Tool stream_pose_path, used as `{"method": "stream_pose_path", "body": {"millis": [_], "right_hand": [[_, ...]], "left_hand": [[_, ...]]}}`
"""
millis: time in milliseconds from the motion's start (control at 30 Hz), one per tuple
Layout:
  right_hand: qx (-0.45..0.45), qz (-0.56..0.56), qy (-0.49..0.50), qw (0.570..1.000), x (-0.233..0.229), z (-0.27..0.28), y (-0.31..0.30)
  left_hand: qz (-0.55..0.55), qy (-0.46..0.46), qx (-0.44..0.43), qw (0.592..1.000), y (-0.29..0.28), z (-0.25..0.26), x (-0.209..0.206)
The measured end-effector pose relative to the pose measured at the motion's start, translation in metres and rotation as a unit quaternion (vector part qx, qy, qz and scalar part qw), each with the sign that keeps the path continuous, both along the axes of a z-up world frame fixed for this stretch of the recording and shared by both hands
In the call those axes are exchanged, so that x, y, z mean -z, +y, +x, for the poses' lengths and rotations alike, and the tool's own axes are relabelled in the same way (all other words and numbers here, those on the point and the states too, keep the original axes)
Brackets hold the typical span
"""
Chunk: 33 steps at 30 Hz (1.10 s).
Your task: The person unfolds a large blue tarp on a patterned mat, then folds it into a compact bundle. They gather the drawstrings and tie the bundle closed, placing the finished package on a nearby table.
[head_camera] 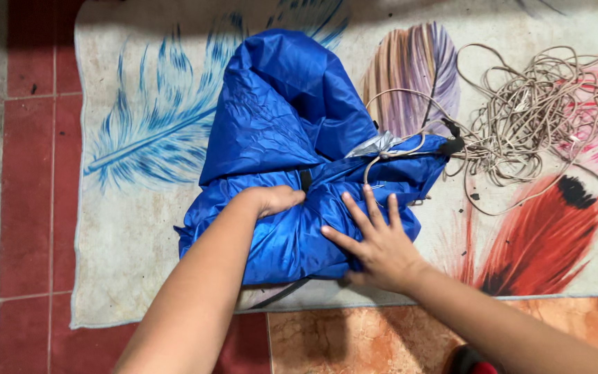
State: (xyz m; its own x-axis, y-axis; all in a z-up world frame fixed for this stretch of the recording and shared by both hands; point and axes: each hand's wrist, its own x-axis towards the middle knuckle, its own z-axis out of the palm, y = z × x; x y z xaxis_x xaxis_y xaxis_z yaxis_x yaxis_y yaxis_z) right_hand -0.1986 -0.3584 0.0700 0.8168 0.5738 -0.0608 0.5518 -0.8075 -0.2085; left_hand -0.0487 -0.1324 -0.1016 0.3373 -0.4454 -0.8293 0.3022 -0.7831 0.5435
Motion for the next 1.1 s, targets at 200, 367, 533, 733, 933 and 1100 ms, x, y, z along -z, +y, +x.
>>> {"method": "stream_pose_path", "body": {"millis": [200, 367, 533, 733, 933, 1100], "right_hand": [[0.004, 0.069, -0.023, 0.997, 0.02, 0.0, -0.002], [0.086, 0.117, 0.089, 0.985, 0.02, 0.011, 0.002], [0.161, 0.188, 0.19, 0.95, -0.001, 0.045, 0.007], [0.102, 0.337, 0.314, 0.882, 0.007, 0.087, -0.026], [0.123, 0.283, 0.494, 0.813, 0.042, 0.098, -0.038], [0.053, 0.267, 0.443, 0.854, 0.025, 0.088, -0.023]], "left_hand": [[-0.036, 0.196, -0.006, 0.98, -0.012, -0.018, 0.025], [-0.068, -0.219, 0.156, 0.961, -0.019, 0.001, -0.028], [0.103, -0.54, 0.112, 0.828, -0.008, -0.012, -0.228], [0.221, -0.452, 0.334, 0.797, -0.027, -0.06, -0.315], [0.127, -0.454, 0.274, 0.838, -0.006, -0.075, -0.262], [0.06, -0.382, 0.239, 0.891, 0.014, -0.07, -0.219]]}}
